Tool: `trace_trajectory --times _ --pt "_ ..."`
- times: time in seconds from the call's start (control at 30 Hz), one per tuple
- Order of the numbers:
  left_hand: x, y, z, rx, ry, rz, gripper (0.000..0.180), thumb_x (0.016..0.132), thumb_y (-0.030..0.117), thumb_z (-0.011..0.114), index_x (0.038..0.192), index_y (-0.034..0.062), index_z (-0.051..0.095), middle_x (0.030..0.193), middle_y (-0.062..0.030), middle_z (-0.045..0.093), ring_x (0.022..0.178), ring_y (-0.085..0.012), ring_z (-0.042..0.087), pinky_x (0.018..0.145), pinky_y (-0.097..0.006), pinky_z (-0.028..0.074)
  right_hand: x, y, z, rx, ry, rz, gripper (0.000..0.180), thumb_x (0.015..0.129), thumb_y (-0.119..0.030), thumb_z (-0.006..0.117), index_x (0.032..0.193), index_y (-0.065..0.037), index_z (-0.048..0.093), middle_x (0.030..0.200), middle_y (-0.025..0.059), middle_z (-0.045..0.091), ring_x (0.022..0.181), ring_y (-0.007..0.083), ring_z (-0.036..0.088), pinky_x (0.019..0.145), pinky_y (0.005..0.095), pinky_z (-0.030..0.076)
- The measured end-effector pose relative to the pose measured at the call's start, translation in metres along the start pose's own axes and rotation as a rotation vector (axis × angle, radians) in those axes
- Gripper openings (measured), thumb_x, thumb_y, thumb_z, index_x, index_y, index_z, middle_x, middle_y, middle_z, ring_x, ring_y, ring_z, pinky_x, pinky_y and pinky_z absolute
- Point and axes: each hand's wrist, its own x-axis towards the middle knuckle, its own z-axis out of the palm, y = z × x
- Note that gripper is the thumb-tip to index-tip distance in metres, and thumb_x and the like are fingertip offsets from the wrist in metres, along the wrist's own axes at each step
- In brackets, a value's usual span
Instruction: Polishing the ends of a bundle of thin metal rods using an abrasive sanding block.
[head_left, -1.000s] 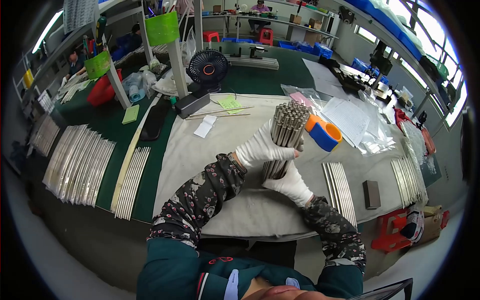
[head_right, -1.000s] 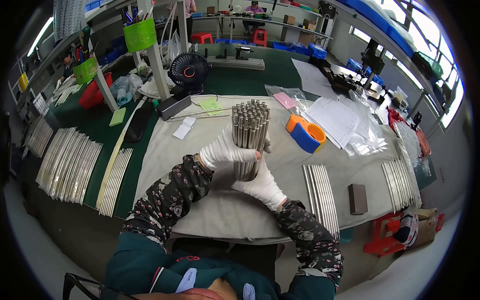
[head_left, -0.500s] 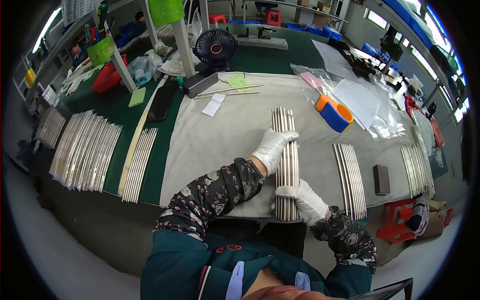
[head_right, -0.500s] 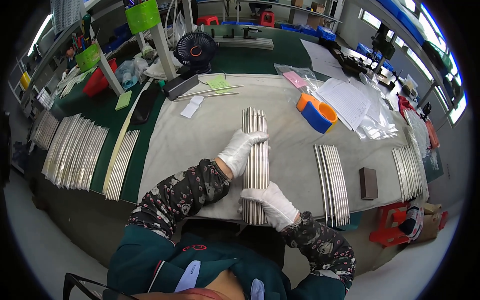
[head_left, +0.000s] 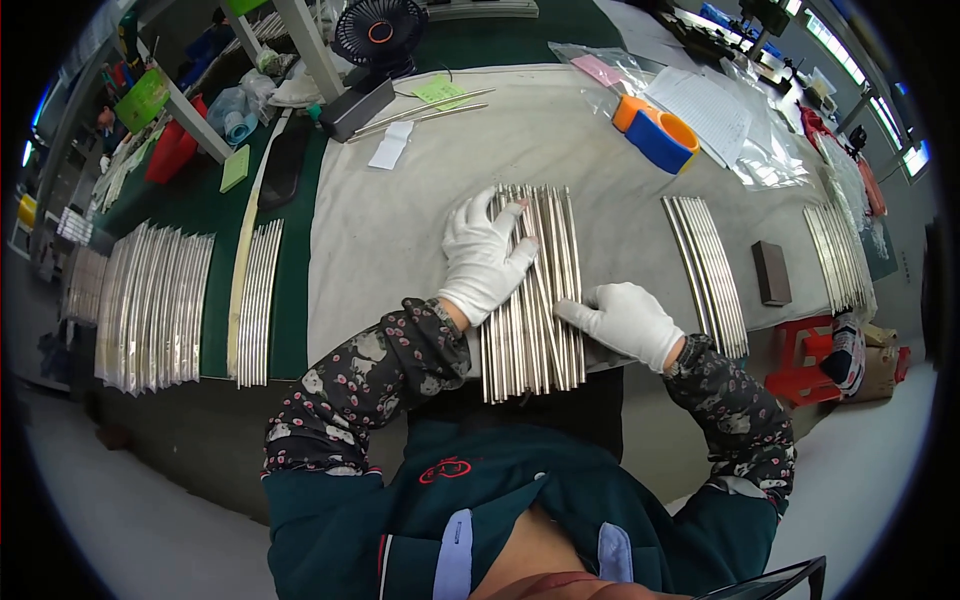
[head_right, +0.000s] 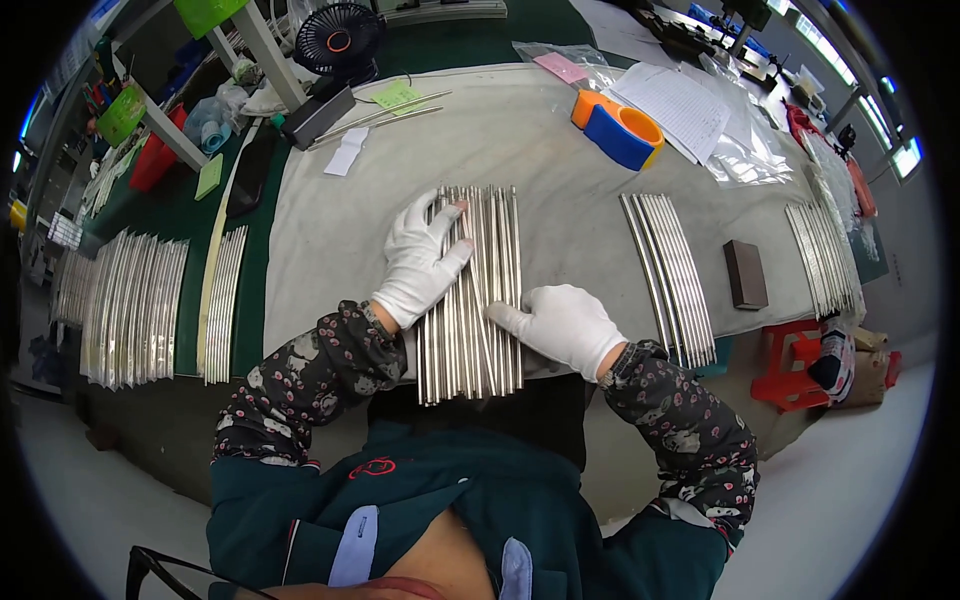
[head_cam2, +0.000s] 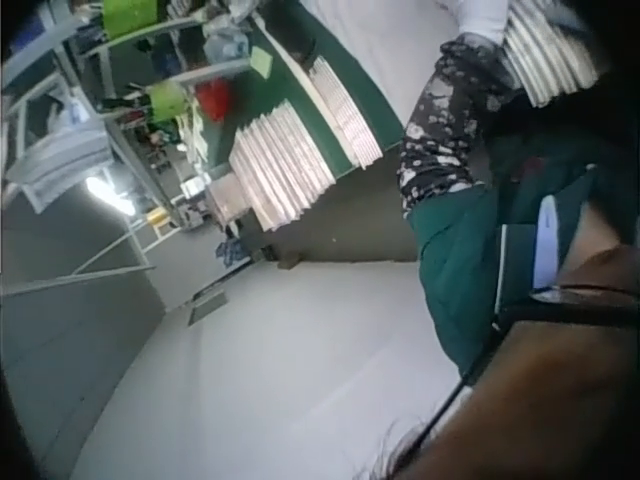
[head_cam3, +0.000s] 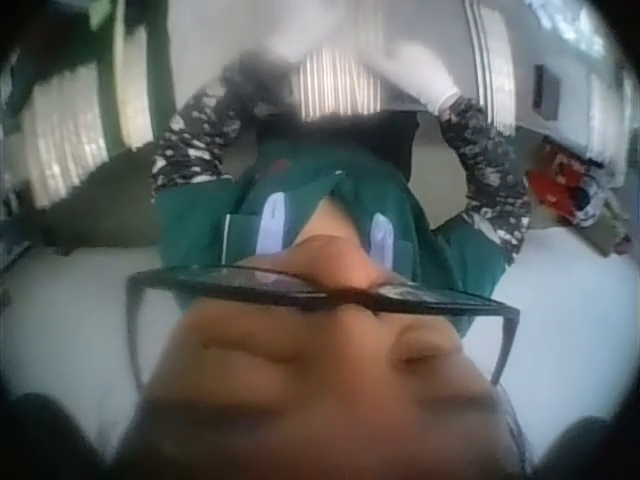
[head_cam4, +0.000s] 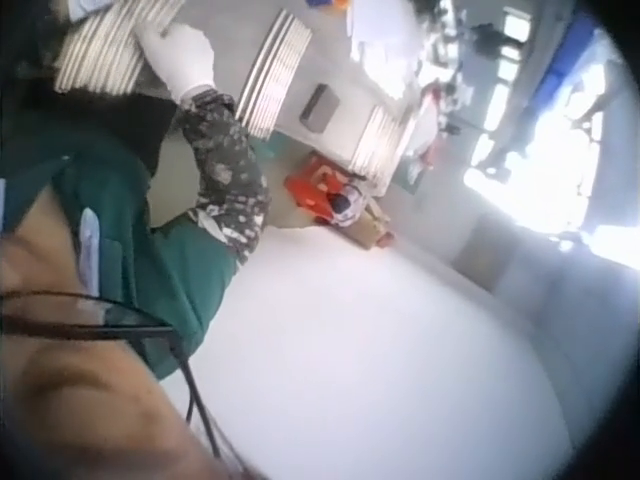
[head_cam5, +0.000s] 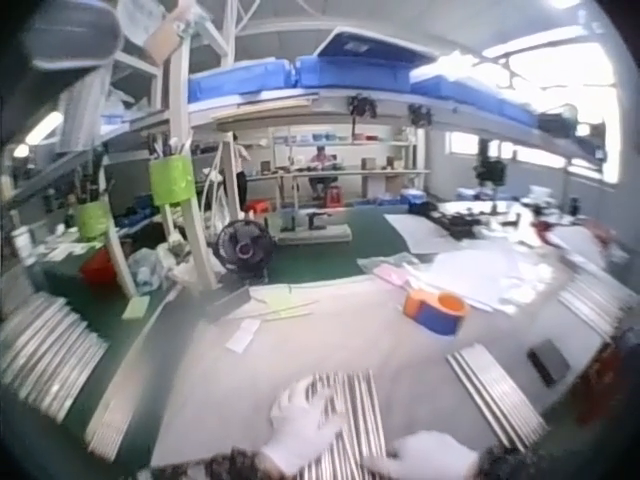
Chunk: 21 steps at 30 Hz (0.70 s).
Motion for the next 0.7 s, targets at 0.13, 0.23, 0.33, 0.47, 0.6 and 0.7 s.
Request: trace_trajectory --times 0.13,0.23,0.33,0.47,0.6,0.7 --pt "-0.029 -0.023 -0.039 0.126 -0.097 0.092 0.057 0.081 0.043 0.061 0.129 0.0128 0.054 0.138 -0.0212 0.035 0.127 -0.0405 0.032 0.107 -0.052 0.022 -0.009 0.039 0.008 -0.042 0.321 -0.057 0.051 0.088 -0.051 0.052 0.084 -0.004 0.071 0.073 0.0204 0.066 0.075 0.0383 0.065 0.072 0.0448 0.051" --pt "-0.038 -0.031 -0.074 0.099 -0.257 0.259 0.065 0.083 0.047 0.057 0.137 0.0121 0.045 0.147 -0.0225 0.027 0.134 -0.0429 0.025 0.110 -0.054 0.018 -0.010 0.049 0.006 -0.081 0.430 -0.053 0.046 0.088 -0.046 0.055 0.079 -0.003 0.069 0.067 0.0191 0.065 0.068 0.0369 0.065 0.066 0.0443 0.051" --pt "-0.034 -0.024 -0.093 0.154 -0.465 0.475 0.068 0.083 0.050 0.056 0.138 0.0134 0.043 0.149 -0.0200 0.027 0.135 -0.0418 0.025 0.111 -0.056 0.015 -0.004 0.059 0.005 -0.097 0.489 -0.075 0.045 0.088 -0.044 0.056 0.074 -0.002 0.067 0.064 0.0187 0.064 0.063 0.0368 0.064 0.063 0.0442 0.051" --pt "-0.019 -0.015 -0.093 0.165 -0.693 0.689 0.065 0.093 0.059 0.035 0.146 0.0203 0.031 0.150 -0.0180 0.027 0.136 -0.0427 0.027 0.110 -0.059 0.015 -0.009 0.064 0.004 -0.101 0.507 -0.079 0.039 0.086 -0.039 0.058 0.075 -0.003 0.065 0.062 0.0183 0.063 0.062 0.0359 0.064 0.061 0.0429 0.052" --pt "0.007 0.017 -0.066 0.110 -0.783 0.868 0.069 0.087 0.061 0.042 0.142 0.0199 0.037 0.150 -0.0186 0.028 0.135 -0.0402 0.030 0.110 -0.061 0.017 -0.032 0.075 -0.008 0.086 0.759 -0.046 0.025 0.082 -0.028 0.064 0.077 -0.003 0.065 0.061 0.0133 0.062 0.058 0.0321 0.063 0.056 0.0387 0.050" --pt "0.026 0.045 -0.030 0.056 -0.758 0.972 0.069 0.084 0.058 0.049 0.140 0.0171 0.039 0.149 -0.0186 0.028 0.136 -0.0378 0.031 0.111 -0.060 0.018 -0.048 0.115 -0.014 0.014 0.943 0.107 0.024 0.083 -0.027 0.062 0.085 -0.003 0.064 0.070 0.0131 0.064 0.064 0.0319 0.063 0.061 0.0399 0.050"
